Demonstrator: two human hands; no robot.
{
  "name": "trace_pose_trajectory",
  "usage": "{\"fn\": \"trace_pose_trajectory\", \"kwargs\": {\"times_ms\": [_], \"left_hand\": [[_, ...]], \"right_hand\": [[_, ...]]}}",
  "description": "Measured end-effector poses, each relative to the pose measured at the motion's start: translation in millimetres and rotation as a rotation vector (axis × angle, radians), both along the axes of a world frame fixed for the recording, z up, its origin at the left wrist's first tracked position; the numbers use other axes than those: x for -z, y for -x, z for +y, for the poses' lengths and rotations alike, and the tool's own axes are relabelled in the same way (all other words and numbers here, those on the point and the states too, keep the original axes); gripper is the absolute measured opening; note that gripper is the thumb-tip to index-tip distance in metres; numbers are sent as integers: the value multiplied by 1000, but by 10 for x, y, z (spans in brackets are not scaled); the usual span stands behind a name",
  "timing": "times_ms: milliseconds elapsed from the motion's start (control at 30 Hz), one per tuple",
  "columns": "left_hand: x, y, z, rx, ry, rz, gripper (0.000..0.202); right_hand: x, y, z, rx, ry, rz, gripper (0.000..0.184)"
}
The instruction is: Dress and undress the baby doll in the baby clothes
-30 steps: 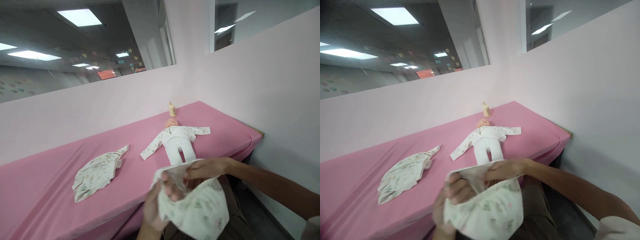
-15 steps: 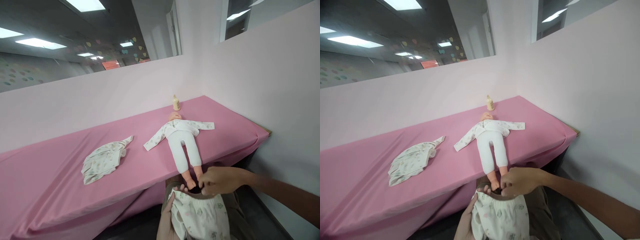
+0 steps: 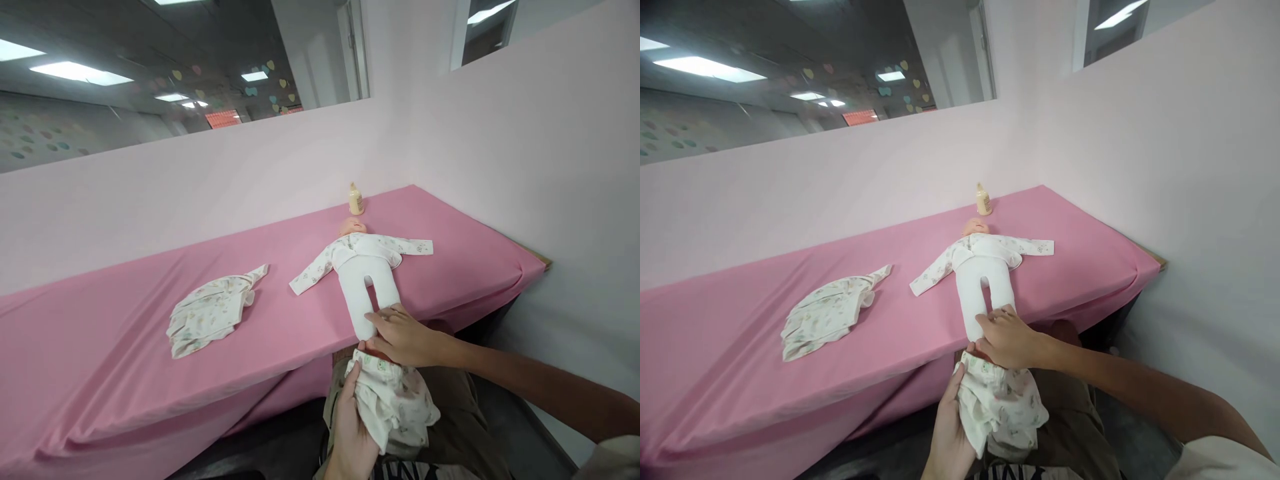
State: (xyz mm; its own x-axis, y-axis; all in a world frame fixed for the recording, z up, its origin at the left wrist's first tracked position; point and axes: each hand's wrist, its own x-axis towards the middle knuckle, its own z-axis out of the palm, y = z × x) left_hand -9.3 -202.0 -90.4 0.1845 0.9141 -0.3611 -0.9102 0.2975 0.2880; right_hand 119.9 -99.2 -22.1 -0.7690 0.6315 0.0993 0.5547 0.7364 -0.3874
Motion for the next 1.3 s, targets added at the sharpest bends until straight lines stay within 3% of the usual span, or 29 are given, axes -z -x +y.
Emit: {"fn": "trace_pose_trajectory", "kwargs": {"times_ms": [267, 400, 533, 700, 867, 967, 1067, 1167, 1300], "left_hand": [[-197, 10, 66, -47, -38, 13, 30], [-327, 40, 73, -26, 31, 45, 39], [-395, 32, 74, -122, 126, 134, 37], [-392, 18, 32, -153, 120, 86, 39], [-333, 26, -18, -91, 50, 136, 33], [-290, 30, -33, -59, 8, 154, 34], [-256, 22, -46, -76, -23, 181, 34], [-258, -3, -53, -106, -37, 227, 39], [-333, -38, -25, -179, -22, 305, 39]], "right_hand": [[-137, -34, -284, -11, 389, 192, 35], [-109, -2, -384, 5, 350, 167, 59], [-7, 68, -477, 26, 262, 125, 85], [53, 161, -624, 83, 35, -11, 67], [69, 247, -734, 144, -300, -142, 41], [153, 306, -766, 171, -543, -151, 22], [219, 325, -761, 134, -692, -118, 20], [193, 282, -689, 26, -623, -118, 22], [107, 187, -510, -129, -316, -46, 18]]}}
